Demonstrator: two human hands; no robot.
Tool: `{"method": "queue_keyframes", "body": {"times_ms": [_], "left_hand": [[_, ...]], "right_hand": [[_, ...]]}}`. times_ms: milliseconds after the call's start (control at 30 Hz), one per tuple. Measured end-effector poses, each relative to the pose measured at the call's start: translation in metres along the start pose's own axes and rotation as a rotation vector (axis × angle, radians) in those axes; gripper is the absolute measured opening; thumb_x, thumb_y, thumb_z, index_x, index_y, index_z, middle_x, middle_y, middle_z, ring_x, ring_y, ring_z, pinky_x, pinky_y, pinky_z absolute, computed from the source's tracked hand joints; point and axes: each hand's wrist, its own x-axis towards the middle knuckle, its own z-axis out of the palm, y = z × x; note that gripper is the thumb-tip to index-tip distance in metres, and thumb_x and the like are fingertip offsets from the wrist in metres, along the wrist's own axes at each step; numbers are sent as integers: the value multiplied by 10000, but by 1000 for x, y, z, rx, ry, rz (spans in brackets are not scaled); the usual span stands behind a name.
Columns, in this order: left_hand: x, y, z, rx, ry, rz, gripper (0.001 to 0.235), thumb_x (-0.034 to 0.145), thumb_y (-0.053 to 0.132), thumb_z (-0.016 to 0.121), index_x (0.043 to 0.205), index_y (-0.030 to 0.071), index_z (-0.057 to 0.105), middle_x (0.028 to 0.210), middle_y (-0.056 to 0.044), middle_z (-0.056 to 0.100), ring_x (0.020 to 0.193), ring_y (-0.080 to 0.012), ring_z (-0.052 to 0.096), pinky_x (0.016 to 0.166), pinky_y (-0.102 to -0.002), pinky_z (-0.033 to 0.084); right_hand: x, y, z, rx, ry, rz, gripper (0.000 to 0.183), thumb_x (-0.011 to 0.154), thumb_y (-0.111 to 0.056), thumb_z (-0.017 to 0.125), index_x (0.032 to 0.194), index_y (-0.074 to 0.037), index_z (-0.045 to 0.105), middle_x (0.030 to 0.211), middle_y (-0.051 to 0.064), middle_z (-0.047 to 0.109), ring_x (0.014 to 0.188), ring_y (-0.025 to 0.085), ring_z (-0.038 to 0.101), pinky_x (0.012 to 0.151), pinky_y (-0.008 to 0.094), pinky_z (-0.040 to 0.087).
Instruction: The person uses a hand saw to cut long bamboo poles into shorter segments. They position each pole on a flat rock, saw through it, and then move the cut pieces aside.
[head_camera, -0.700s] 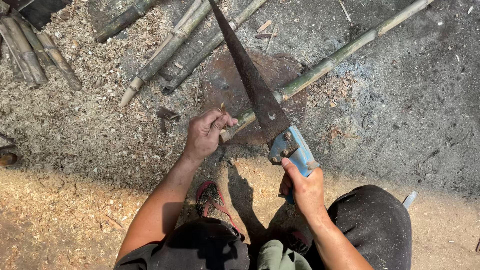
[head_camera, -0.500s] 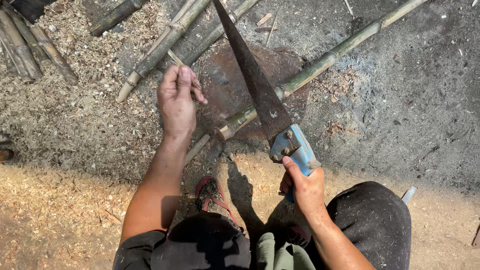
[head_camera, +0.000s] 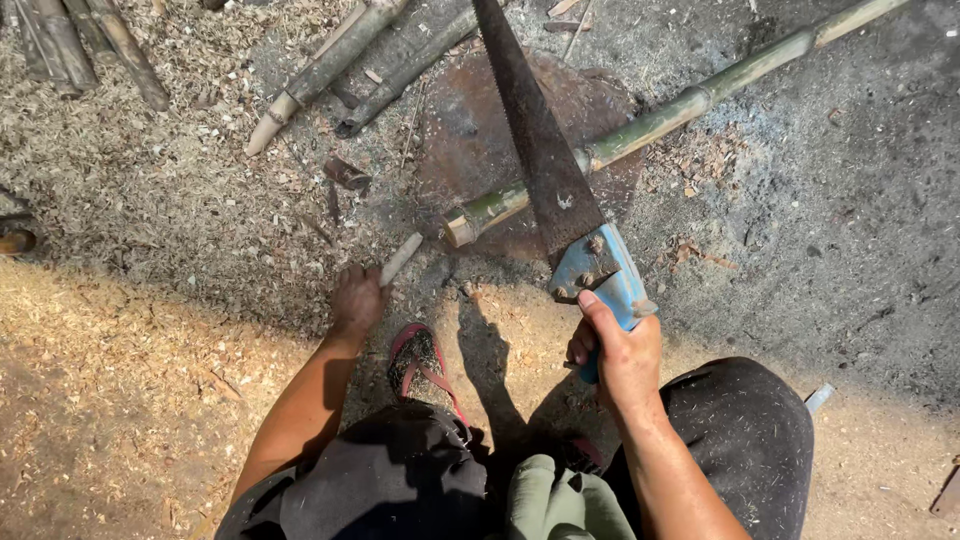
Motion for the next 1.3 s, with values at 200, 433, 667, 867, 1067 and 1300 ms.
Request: {"method": "queue_keyframes", "body": {"times_ms": [200, 433, 667, 867, 1067, 1300], "left_hand": [[-13, 38, -197, -673, 417, -122, 482, 1029, 100, 537, 1498, 29, 452, 1197, -206, 671, 856, -216, 728, 591, -305, 663], [0, 209, -307, 382, 82, 384, 1330, 837, 884, 475, 1567, -143, 49, 989, -163, 495, 791, -220, 522, 562, -322, 530], [6, 278, -263, 383, -184, 450, 900, 937, 241, 563, 1577, -126, 48, 1097, -225, 435, 882, -294, 510, 667, -412, 568], [56, 212, -308, 666, 18, 305, 792, 954, 254, 560, 1592, -32, 187, 1118, -184, 475, 931, -278, 553, 772, -415, 554], [46, 175, -274, 532, 364, 375, 846, 887, 495, 677, 1483, -6, 348, 1089, -145, 521, 997, -273, 570, 894, -453, 543], [40, 119, -219, 585, 259, 244, 683, 1003, 224, 643, 1558, -51, 355, 1099, -159, 530, 915, -248, 616, 641, -347, 621]], "right_hand": [[7, 3, -9, 45, -67, -22, 174, 914, -171, 671, 886, -21, 587, 564, 27, 473, 420, 148, 465, 410, 346, 407], [15, 5, -11, 533, 9, 103, 247, 943, -322, 634, 897, -97, 543, 566, -1, 412, 456, 161, 445, 506, 391, 448], [12, -29, -40, 617, 262, -136, 336, 990, -349, 650, 856, -98, 470, 615, 3, 415, 514, 160, 447, 562, 403, 456], [-6, -29, -57, 447, 216, -227, 248, 973, -307, 641, 928, -86, 537, 605, 6, 428, 494, 159, 463, 539, 378, 469], [-12, -18, -48, 287, 145, -228, 251, 976, -246, 673, 916, -50, 529, 622, 11, 468, 487, 152, 481, 488, 346, 455], [-11, -15, -46, 70, 87, -175, 185, 889, -199, 702, 983, -55, 633, 592, 9, 482, 459, 128, 475, 433, 317, 431]]}}
